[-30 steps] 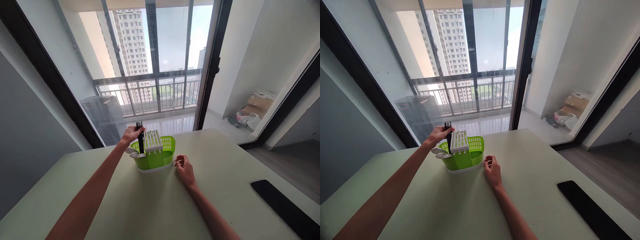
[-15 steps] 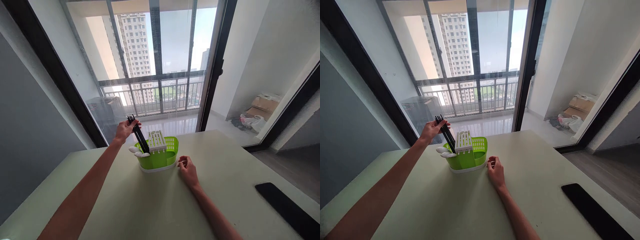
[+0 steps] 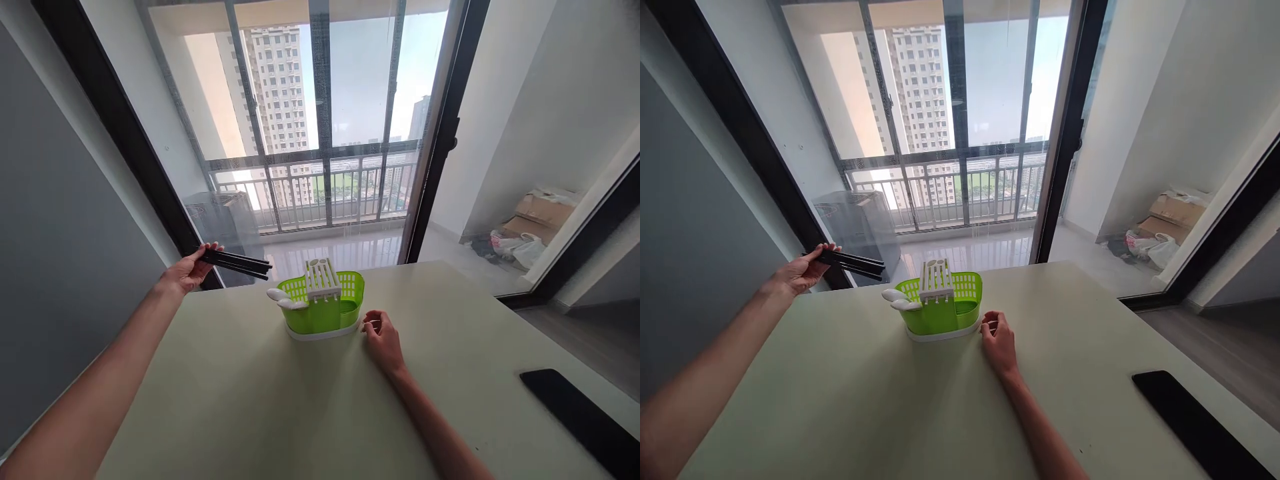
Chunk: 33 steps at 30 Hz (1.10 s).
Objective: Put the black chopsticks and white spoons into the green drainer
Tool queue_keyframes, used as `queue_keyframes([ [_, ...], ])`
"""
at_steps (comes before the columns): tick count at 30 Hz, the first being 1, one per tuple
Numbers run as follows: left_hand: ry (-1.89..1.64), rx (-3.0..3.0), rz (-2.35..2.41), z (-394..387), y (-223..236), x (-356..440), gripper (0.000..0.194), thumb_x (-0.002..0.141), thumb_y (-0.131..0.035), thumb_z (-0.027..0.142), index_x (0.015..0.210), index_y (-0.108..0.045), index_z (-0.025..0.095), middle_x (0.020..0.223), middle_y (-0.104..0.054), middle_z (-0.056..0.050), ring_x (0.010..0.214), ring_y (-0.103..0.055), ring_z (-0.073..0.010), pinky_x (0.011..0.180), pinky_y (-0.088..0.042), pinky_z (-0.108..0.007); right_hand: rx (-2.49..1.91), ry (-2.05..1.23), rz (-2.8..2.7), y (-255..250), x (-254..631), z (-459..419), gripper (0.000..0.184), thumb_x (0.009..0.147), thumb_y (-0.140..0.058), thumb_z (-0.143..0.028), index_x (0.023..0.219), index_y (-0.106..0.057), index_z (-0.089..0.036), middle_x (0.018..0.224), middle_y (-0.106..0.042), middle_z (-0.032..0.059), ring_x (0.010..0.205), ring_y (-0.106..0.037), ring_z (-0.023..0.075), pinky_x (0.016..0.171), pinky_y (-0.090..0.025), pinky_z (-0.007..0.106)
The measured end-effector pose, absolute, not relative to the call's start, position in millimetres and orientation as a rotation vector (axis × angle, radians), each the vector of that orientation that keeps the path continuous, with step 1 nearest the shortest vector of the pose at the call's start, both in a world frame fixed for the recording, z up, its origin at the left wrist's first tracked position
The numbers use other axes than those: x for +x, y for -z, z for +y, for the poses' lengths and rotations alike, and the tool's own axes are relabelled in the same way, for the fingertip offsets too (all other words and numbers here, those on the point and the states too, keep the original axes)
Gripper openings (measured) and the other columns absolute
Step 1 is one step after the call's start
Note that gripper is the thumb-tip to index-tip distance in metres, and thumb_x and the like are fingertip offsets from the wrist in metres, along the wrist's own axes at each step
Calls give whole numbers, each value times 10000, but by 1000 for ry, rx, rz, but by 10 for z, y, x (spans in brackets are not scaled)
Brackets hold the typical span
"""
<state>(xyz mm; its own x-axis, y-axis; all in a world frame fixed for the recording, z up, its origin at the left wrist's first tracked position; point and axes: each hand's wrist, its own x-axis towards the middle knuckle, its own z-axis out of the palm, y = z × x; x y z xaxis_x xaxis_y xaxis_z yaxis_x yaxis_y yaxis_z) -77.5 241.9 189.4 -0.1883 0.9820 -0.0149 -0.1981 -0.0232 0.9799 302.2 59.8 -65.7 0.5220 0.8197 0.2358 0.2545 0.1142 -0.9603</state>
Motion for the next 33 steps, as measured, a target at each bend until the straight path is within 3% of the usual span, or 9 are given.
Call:
queue_keyframes([
  [5, -1165, 886, 1342, 2187, -1658, -1299, 312, 1061, -432, 98, 867, -672, 138, 829, -774, -1, 843, -737, -96, 796, -617, -204, -1452, -536, -995, 658, 3035, 588, 206, 777, -558, -353, 935, -602, -229, 871, -744, 47, 729, -716, 211, 697, -553, 321],
  [9, -836, 889, 1437, 1993, -1451, -1612, 73, 913, -732, 180, 930, -748, 110, 948, -805, -51, 935, -765, -202, 799, -626, -253, -1472, -542, -995, 658, 3053, 584, 225, 770, -548, -377, 932, -595, -228, 858, -742, 50, 723, -719, 218, 689, -551, 329],
  [11, -624, 966, 1444, 1923, -1367, -1716, 313, 716, -916, 305, 939, -775, 136, 1031, -806, -63, 1032, -758, -265, 820, -632, -265, -1480, -545, -999, 660, 3064, 581, 232, 764, -545, -382, 931, -593, -227, 862, -743, 54, 727, -720, 221, 690, -551, 332],
  [13, -423, 1070, 1434, 1869, -1296, -1780, 492, 553, -985, 422, 931, -793, 173, 1107, -795, -75, 1127, -728, -309, 858, -634, -277, -1484, -548, -1005, 662, 3074, 576, 240, 760, -545, -387, 931, -592, -226, 871, -745, 57, 735, -722, 223, 697, -550, 335],
  [15, -298, 1137, 1426, 1820, -1237, -1806, 545, 512, -986, 482, 926, -802, 180, 1162, -780, -106, 1172, -706, -342, 889, -633, -307, -1488, -550, -1008, 664, 3082, 569, 246, 756, -543, -391, 930, -593, -225, 863, -743, 58, 739, -722, 225, 699, -548, 337],
  [18, -196, 1174, 1398, 1740, -1164, -1791, 526, 561, -958, 514, 927, -800, 170, 1194, -766, -132, 1165, -707, -358, 922, -621, -345, -1495, -554, -1013, 669, 3087, 558, 249, 751, -540, -387, 931, -595, -224, 829, -735, 52, 742, -720, 228, 701, -544, 337],
  [24, -51, 1208, 1373, 1550, -1085, -1674, 538, 567, -944, 548, 883, -773, 147, 1127, -782, -160, 1055, -748, -358, 921, -604, -387, -1508, -561, -1020, 674, 3095, 543, 252, 768, -540, -386, 952, -599, -224, 884, -751, 62, 775, -726, 229, 722, -537, 338],
  [33, 43, 1297, 1495, 1423, -955, -1616, 623, 434, -942, 633, 771, -729, 155, 1001, -806, -168, 908, -781, -323, 779, -619, -343, -1504, -555, -1026, 670, 3111, 531, 240, 767, -552, -377, 941, -606, -220, 851, -744, 54, 755, -724, 228, 712, -533, 336],
])
